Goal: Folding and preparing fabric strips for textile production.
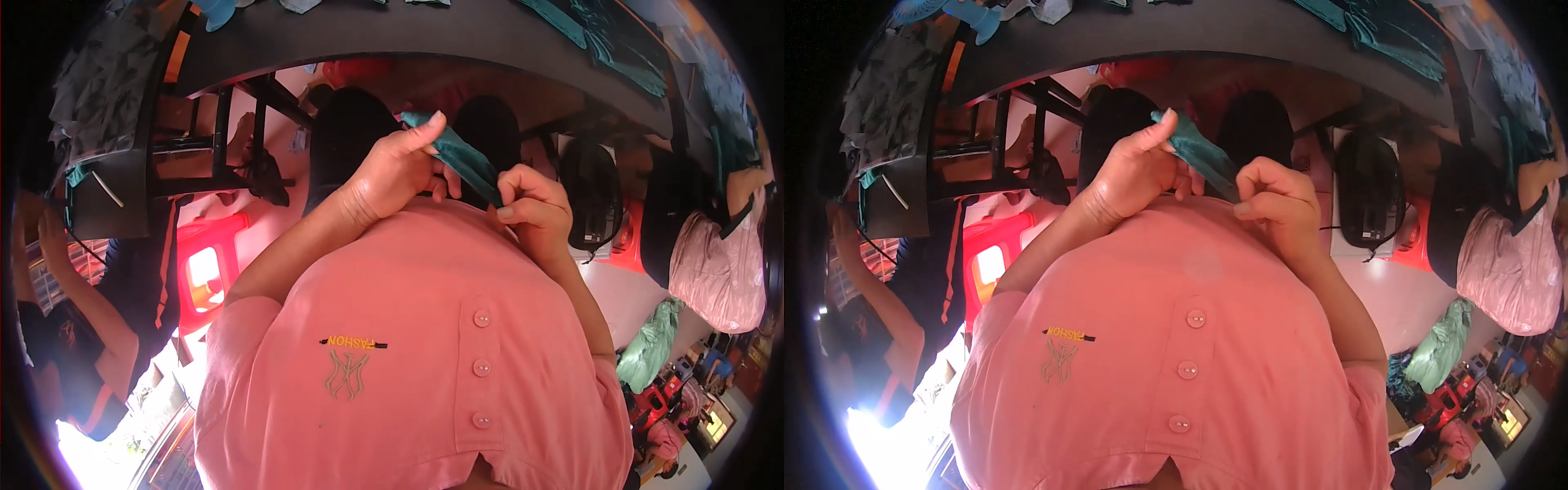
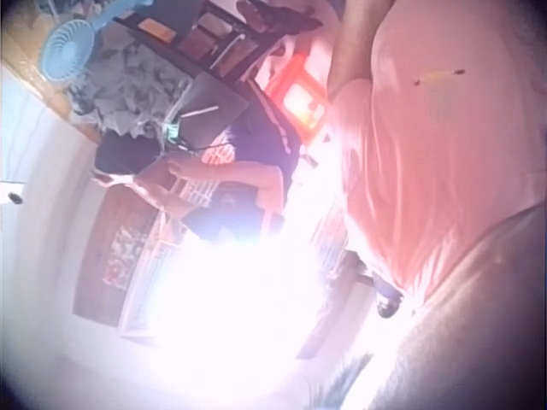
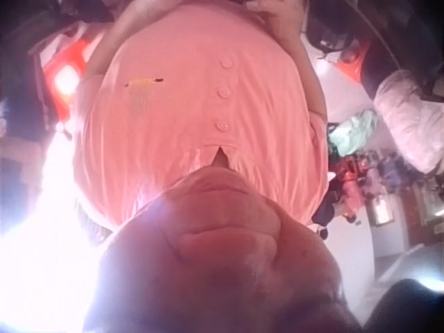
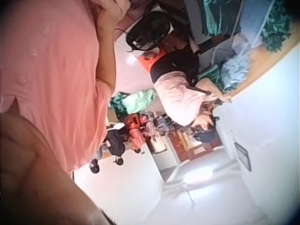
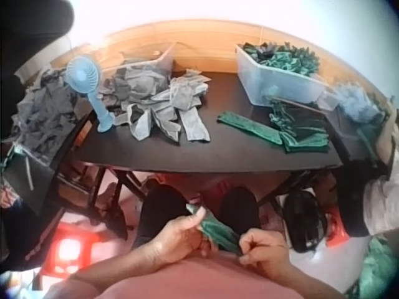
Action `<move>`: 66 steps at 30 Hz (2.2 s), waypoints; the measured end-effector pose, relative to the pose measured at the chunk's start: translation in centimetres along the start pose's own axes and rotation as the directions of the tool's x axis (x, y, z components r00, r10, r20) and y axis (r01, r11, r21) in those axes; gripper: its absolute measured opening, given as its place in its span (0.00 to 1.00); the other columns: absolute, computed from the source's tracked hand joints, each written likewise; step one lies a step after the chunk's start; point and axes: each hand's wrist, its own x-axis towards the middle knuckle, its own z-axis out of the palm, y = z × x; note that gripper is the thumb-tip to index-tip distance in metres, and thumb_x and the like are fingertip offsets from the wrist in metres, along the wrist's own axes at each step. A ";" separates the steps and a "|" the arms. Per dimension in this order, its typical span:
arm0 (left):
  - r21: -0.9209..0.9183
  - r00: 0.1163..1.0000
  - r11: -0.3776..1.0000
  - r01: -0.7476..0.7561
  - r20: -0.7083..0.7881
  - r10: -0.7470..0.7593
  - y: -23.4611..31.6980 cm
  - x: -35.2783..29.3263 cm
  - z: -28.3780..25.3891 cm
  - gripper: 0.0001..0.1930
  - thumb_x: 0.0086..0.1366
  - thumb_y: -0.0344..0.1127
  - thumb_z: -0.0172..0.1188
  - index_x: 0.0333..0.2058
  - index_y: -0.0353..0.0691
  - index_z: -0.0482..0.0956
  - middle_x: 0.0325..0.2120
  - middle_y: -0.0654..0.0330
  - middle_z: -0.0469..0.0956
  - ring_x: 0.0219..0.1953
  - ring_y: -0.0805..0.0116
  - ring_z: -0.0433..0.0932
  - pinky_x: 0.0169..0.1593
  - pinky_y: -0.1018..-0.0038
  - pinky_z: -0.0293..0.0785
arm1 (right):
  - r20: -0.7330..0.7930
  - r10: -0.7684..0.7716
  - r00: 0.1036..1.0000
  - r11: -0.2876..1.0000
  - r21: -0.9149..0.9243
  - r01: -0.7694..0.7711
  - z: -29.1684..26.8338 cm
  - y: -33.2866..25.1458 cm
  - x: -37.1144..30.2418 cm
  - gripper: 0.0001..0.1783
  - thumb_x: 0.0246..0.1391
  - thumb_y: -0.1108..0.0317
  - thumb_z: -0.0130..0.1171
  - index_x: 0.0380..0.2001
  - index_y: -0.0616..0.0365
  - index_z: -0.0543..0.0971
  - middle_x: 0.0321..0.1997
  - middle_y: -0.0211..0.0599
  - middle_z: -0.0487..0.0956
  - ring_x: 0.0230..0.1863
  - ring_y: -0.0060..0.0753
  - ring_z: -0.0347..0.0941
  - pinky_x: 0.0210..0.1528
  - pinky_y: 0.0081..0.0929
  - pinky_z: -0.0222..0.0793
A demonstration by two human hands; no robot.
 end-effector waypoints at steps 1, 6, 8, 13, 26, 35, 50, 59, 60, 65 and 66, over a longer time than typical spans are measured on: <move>0.005 1.000 1.000 -0.006 0.001 0.006 0.1 0.0 0.0 0.25 0.64 0.60 0.56 0.29 0.40 0.76 0.29 0.54 0.80 0.26 0.60 0.77 0.30 0.72 0.69 | 0.011 -0.055 0.998 0.998 -0.026 0.055 -0.7 0.2 0.1 0.05 0.39 0.76 0.57 0.22 0.59 0.71 0.20 0.25 0.69 0.21 0.15 0.62 0.24 0.16 0.53; 0.488 0.974 0.858 -0.160 -0.062 0.217 -0.3 -0.7 0.3 0.27 0.61 0.58 0.60 0.25 0.34 0.81 0.20 0.57 0.78 0.22 0.73 0.73 0.30 0.77 0.67 | -0.207 -0.139 0.968 0.972 -0.214 0.094 -1.1 -0.8 1.5 0.12 0.55 0.62 0.56 0.32 0.62 0.78 0.26 0.30 0.73 0.28 0.26 0.70 0.31 0.19 0.61; 0.587 0.978 0.788 -0.185 0.031 0.207 -0.8 -0.9 0.7 0.21 0.60 0.52 0.65 0.29 0.35 0.84 0.21 0.62 0.78 0.24 0.77 0.73 0.31 0.79 0.68 | -0.136 -0.086 0.987 0.967 -0.249 0.050 -0.5 -1.1 2.9 0.15 0.56 0.58 0.56 0.34 0.60 0.78 0.29 0.30 0.75 0.30 0.25 0.71 0.34 0.20 0.61; 0.453 0.964 0.852 -0.263 0.149 0.218 -1.1 -0.9 2.6 0.08 0.58 0.35 0.69 0.25 0.37 0.84 0.18 0.69 0.76 0.24 0.83 0.70 0.30 0.81 0.65 | 0.077 0.085 0.993 0.996 -0.023 -0.084 1.7 -0.7 6.3 0.22 0.59 0.50 0.56 0.41 0.60 0.79 0.36 0.32 0.79 0.37 0.25 0.73 0.43 0.25 0.65; 0.627 0.784 0.491 -0.605 0.363 0.503 -1.0 0.0 1.8 0.13 0.53 0.18 0.66 0.37 0.37 0.80 0.37 0.66 0.74 0.34 0.81 0.72 0.34 0.81 0.68 | -0.181 -0.383 0.906 0.849 0.317 0.422 1.0 -2.6 7.2 0.04 0.57 0.72 0.56 0.33 0.62 0.75 0.29 0.39 0.79 0.31 0.34 0.79 0.41 0.33 0.75; 0.503 0.856 0.695 -0.513 0.244 0.455 0.6 -1.1 5.2 0.18 0.50 0.14 0.64 0.40 0.38 0.79 0.32 0.68 0.72 0.32 0.79 0.71 0.35 0.81 0.69 | -0.256 -0.508 0.822 0.795 0.227 0.562 -1.1 -4.2 4.1 0.05 0.60 0.71 0.54 0.37 0.61 0.75 0.31 0.43 0.81 0.34 0.39 0.80 0.30 0.24 0.66; 0.412 0.903 0.813 -0.412 0.068 0.423 1.9 -0.6 4.6 0.27 0.51 0.19 0.64 0.52 0.35 0.72 0.30 0.61 0.76 0.29 0.77 0.74 0.33 0.80 0.72 | -0.454 -0.561 0.692 0.715 0.157 0.682 -2.0 -5.3 2.4 0.05 0.58 0.71 0.56 0.32 0.62 0.76 0.27 0.34 0.78 0.24 0.24 0.71 0.25 0.23 0.61; 0.453 0.973 0.881 -0.135 -0.105 0.204 0.8 0.2 2.6 0.14 0.52 0.29 0.64 0.39 0.35 0.78 0.23 0.60 0.78 0.23 0.72 0.78 0.23 0.79 0.66 | -0.513 -0.470 0.718 0.767 0.164 0.620 -2.6 -3.6 0.9 0.05 0.58 0.71 0.55 0.31 0.62 0.75 0.28 0.34 0.78 0.25 0.27 0.72 0.26 0.23 0.61; 0.355 0.964 0.918 -0.177 -0.127 0.235 1.0 0.2 2.3 0.11 0.53 0.27 0.61 0.37 0.32 0.76 0.25 0.57 0.77 0.25 0.68 0.77 0.28 0.74 0.69 | -0.552 -0.420 0.721 0.788 0.173 0.592 -2.6 -3.2 0.5 0.05 0.58 0.72 0.55 0.32 0.62 0.75 0.28 0.36 0.78 0.26 0.28 0.73 0.26 0.23 0.61; 0.196 0.935 0.933 -0.301 -0.134 0.329 1.5 -0.5 2.7 0.09 0.55 0.26 0.58 0.35 0.29 0.75 0.28 0.52 0.77 0.27 0.60 0.76 0.34 0.68 0.71 | -0.525 -0.335 0.783 0.851 0.189 0.490 -3.5 -0.3 -1.1 0.05 0.57 0.73 0.55 0.32 0.64 0.74 0.29 0.42 0.79 0.29 0.37 0.77 0.26 0.26 0.64; 0.198 0.934 0.933 -0.300 -0.139 0.330 1.4 -0.6 2.7 0.09 0.55 0.26 0.58 0.35 0.29 0.75 0.28 0.52 0.77 0.27 0.60 0.76 0.34 0.68 0.71 | -0.526 -0.312 0.791 0.854 0.210 0.476 -3.3 0.2 -1.3 0.04 0.57 0.73 0.55 0.32 0.64 0.74 0.29 0.43 0.79 0.28 0.37 0.77 0.25 0.26 0.64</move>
